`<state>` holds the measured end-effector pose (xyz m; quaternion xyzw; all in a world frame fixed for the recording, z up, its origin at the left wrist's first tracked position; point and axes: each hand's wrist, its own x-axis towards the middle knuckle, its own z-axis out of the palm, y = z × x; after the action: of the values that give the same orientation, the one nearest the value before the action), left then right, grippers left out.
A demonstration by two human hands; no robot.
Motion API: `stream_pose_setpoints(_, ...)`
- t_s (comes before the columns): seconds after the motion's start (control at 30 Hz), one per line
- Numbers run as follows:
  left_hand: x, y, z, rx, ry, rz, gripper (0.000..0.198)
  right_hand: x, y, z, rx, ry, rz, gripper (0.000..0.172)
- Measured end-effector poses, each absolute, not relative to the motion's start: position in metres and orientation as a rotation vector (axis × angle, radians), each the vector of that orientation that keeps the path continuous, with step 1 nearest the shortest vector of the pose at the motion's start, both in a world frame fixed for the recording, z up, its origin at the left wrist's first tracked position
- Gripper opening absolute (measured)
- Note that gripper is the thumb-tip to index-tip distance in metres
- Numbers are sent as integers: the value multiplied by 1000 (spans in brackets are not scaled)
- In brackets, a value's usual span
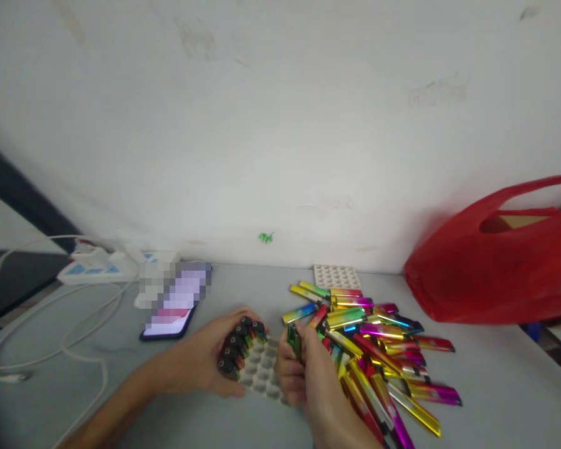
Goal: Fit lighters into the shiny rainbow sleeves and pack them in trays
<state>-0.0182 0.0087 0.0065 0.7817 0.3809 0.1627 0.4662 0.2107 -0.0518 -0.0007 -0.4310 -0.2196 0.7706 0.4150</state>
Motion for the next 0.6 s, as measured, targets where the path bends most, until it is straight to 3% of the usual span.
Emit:
stream_pose_setpoints(0.2,-18,9,6,1937,943,402,70,204,-53,1,-1044,-542,1857,58)
stream_pose_setpoints(0.4,-19,9,6,1962,933,406,67,201,-55,-7,-1058,-815,1528,41)
stream_pose_setpoints(0.6,-19,9,5,1959,942,409,71,209,-55,0,-1202,-1215,1206,36)
